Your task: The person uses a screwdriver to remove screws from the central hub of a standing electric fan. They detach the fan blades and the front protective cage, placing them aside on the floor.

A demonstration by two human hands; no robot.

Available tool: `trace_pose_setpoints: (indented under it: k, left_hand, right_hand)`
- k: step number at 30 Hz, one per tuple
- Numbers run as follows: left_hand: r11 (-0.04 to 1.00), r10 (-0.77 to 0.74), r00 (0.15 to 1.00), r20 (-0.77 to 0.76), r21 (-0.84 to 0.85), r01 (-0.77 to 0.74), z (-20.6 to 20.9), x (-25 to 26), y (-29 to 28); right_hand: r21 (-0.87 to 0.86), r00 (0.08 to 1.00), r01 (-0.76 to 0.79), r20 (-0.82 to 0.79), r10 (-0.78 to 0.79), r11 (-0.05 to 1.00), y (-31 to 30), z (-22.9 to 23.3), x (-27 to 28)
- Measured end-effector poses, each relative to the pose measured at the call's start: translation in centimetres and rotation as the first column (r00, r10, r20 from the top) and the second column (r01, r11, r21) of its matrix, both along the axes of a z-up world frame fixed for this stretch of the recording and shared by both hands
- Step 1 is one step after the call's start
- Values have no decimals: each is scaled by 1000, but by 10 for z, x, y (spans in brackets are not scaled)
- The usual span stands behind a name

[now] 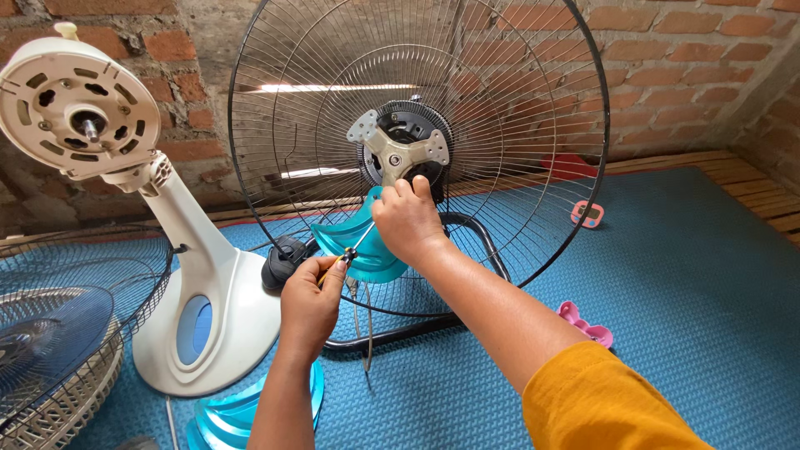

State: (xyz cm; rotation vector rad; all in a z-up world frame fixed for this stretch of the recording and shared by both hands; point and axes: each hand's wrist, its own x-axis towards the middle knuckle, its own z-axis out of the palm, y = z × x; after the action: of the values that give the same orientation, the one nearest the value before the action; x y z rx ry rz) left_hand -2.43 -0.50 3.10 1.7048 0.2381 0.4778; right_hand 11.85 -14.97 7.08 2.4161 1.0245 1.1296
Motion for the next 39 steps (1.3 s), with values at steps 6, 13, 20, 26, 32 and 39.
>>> trace_pose_setpoints:
  k: [6, 13, 20, 26, 32, 39]
  left_hand:
    - [1000, 4, 1000, -1, 4, -4, -2, 1, -1]
    - [1000, -3, 1000, 31, -2, 3, -6, 4, -1]
    - [1000, 6, 1000, 23, 15, -7, -7, 4, -2]
    - [999, 27, 1000, 12, 28, -28, -5, 2, -4]
    - [993, 85, 995, 49, 79, -89, -4, -5, -13]
    - [974, 104, 980, 172, 180, -135, 4, -22, -33]
  right_hand:
    - [86, 994, 82, 62, -87, 993, -3, 4, -3]
    - [48, 996, 87, 32, -88, 995, 4, 0, 4]
    - [22, 1000, 18, 10, -19, 1000, -4, -2, 6]
    - [107, 995, -70, -62, 77, 992, -15, 0, -1]
    - [250, 979, -177, -50, 196, 952, -34, 1, -15]
    - [327, 973, -183, -72, 218, 927, -72, 5, -27]
